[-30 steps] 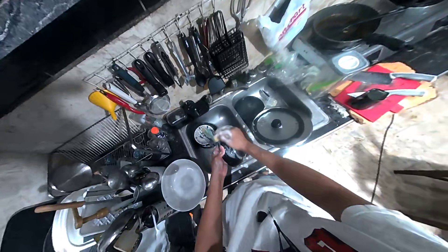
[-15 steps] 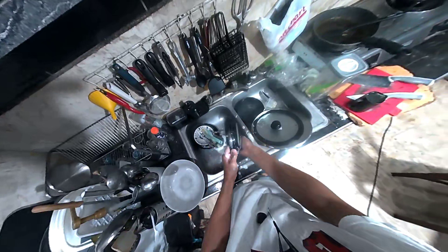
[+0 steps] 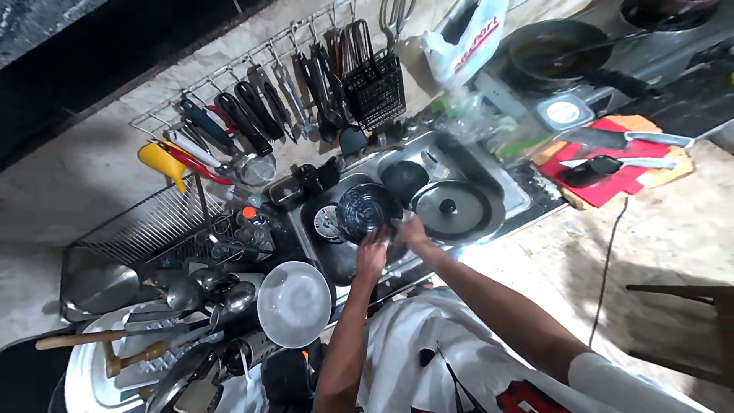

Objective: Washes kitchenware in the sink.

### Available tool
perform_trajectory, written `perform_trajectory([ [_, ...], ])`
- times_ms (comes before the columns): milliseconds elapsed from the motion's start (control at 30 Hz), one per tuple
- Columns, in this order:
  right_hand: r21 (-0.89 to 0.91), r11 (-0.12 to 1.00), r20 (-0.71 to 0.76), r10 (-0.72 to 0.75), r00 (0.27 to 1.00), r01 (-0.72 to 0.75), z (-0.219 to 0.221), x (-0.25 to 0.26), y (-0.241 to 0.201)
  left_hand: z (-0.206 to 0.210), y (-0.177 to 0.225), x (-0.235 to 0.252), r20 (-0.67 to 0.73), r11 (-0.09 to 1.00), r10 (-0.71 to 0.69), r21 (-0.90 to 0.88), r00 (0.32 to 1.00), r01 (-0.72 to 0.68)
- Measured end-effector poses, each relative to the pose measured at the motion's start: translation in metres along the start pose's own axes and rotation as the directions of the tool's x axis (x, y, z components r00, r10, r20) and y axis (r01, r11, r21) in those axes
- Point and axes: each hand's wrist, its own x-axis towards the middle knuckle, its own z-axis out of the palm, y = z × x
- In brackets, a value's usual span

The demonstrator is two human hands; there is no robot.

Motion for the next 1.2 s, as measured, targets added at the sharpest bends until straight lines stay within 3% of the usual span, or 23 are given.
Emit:
perform_trajectory([
  [67,-0.276,0.961,-0.063,0.002,0.998,-0.019,-0.008,0.009,-0.004,0.008,-0.011,-0.005,-0.132,0.998,0.03,0.065,0.991,-0.021],
  [100,-0.37,0.929,-0.057,0.0,0.998,-0.021,-0.014,0.013,-0.005,0.011,-0.017,-0.008,-0.203,0.999,-0.022,0.031,0.979,0.029],
  [133,-0.437,0.899,-0.036,0.006,0.999,-0.021,-0.018,0.017,-0.006,0.012,-0.022,-0.011,-0.275,0.993,-0.115,-0.046,0.954,0.107],
  [200,-0.54,0.842,0.025,0.019,1.0,-0.003,-0.024,0.026,-0.002,0.016,-0.03,-0.015,-0.376,0.902,-0.358,-0.377,0.854,0.212],
  [233,-0.583,0.812,0.053,0.014,0.999,0.02,-0.025,0.031,0.002,0.019,-0.033,-0.014,-0.341,0.781,-0.489,-0.58,0.803,0.23],
  [300,-0.656,0.752,0.094,0.009,0.996,0.055,-0.023,0.036,0.007,0.023,-0.039,-0.013,-0.111,0.424,-0.682,-0.865,0.723,0.268],
  [333,-0.688,0.723,0.089,0.003,0.996,0.059,-0.021,0.035,0.008,0.023,-0.041,-0.012,0.026,0.263,-0.726,-0.913,0.687,0.312],
  [400,-0.74,0.668,0.043,-0.062,0.997,0.073,-0.016,0.026,0.008,0.022,-0.041,-0.014,0.195,0.119,-0.737,-0.905,0.647,0.409],
  [467,-0.794,0.581,0.059,-0.217,0.974,0.178,-0.007,0.016,0.011,0.018,-0.034,-0.016,0.245,0.112,-0.744,-0.872,0.622,0.477],
  [533,-0.824,0.437,0.209,-0.359,0.91,0.362,0.004,0.017,0.021,0.012,-0.026,-0.018,0.234,0.152,-0.753,-0.847,0.615,0.51],
  [600,-0.789,0.338,0.378,-0.39,0.839,0.513,0.013,0.016,0.027,0.012,-0.02,-0.02,0.211,0.183,-0.744,-0.848,0.634,0.497],
  [667,-0.725,0.37,0.516,-0.265,0.814,0.581,0.019,0.007,0.028,0.01,-0.014,-0.018,0.167,0.211,-0.753,-0.855,0.637,0.473],
  [700,-0.663,0.443,0.572,-0.221,0.79,0.604,0.019,0.005,0.03,0.008,-0.015,-0.017,0.146,0.223,-0.76,-0.856,0.633,0.466],
  [767,-0.551,0.556,0.639,-0.199,0.743,0.622,0.017,0.003,0.035,0.004,-0.024,-0.017,0.104,0.247,-0.768,-0.862,0.632,0.442],
  [800,-0.567,0.544,0.643,-0.176,0.745,0.618,0.014,0.002,0.034,0.003,-0.029,-0.018,0.095,0.259,-0.763,-0.861,0.64,0.437],
  [900,-0.741,0.468,0.488,-0.116,0.865,0.481,0.014,-0.001,0.021,0.003,-0.023,-0.023,0.154,0.262,-0.709,-0.849,0.688,0.46],
  [967,-0.692,0.556,0.403,-0.231,0.885,0.46,0.025,0.006,0.02,0.005,-0.01,-0.023,0.227,0.234,-0.658,-0.844,0.718,0.482],
  [1033,-0.483,0.691,0.443,-0.338,0.831,0.538,0.041,0.005,0.019,0.007,-0.008,-0.022,0.249,0.194,-0.647,-0.861,0.721,0.471],
  [1100,-0.3,0.745,0.576,-0.356,0.736,0.596,0.048,-0.007,0.022,0.01,-0.017,-0.019,0.201,0.167,-0.681,-0.894,0.704,0.416],
  [1167,-0.319,0.678,0.714,-0.288,0.638,0.662,0.04,-0.014,0.024,0.0,-0.035,-0.021,0.145,0.217,-0.693,-0.892,0.706,0.396],
  [1200,-0.403,0.591,0.754,-0.218,0.62,0.699,0.03,-0.014,0.026,-0.005,-0.044,-0.024,0.128,0.25,-0.686,-0.883,0.716,0.398],
])
